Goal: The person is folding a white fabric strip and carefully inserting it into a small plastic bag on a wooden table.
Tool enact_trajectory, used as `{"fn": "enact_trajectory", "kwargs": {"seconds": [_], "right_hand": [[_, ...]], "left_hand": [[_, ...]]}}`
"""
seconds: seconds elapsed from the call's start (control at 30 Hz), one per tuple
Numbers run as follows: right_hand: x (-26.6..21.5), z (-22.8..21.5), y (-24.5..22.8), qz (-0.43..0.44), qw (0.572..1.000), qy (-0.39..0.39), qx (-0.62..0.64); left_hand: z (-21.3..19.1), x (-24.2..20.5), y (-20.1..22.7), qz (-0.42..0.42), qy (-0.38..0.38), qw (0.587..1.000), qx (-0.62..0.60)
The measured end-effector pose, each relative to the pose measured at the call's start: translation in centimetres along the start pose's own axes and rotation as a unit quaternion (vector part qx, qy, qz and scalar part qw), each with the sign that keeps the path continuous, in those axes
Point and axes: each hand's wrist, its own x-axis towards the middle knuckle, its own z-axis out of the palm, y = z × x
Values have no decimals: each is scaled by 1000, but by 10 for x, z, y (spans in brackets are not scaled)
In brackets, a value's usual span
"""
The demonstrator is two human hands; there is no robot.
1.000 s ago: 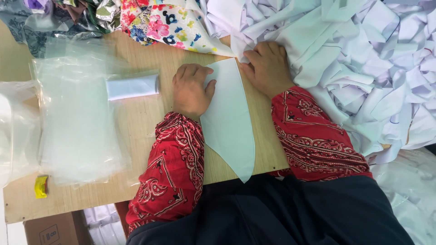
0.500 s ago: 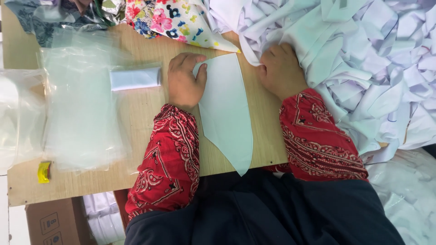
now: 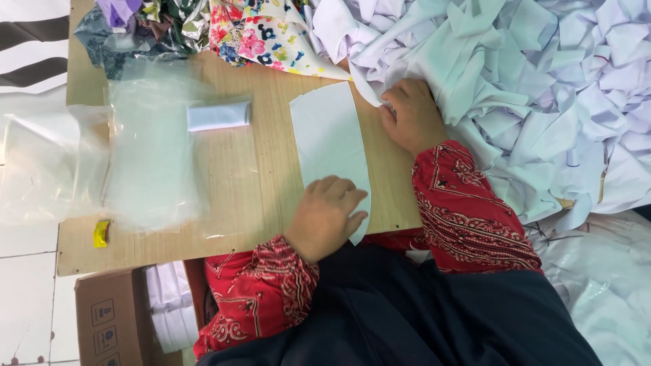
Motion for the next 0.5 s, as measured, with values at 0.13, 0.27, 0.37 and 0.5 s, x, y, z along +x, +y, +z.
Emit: {"fn": "enact_trajectory", "kwargs": {"seconds": [0.13, 0.27, 0.37, 0.5], "right_hand": [[-3, -6, -22, 16, 1000, -13, -12], [-6, -1, -35, -16, 999, 14, -27], [-10, -2, -44, -33, 999, 26, -10], [-17, -11, -59, -30, 999, -1, 14]], "left_hand": [[19, -50, 20, -12, -50, 998, 25], [49, -79, 17, -4, 25, 997, 68], [63, -84, 14, 13, 113, 990, 84], [61, -82, 15, 8, 190, 981, 43]]}}
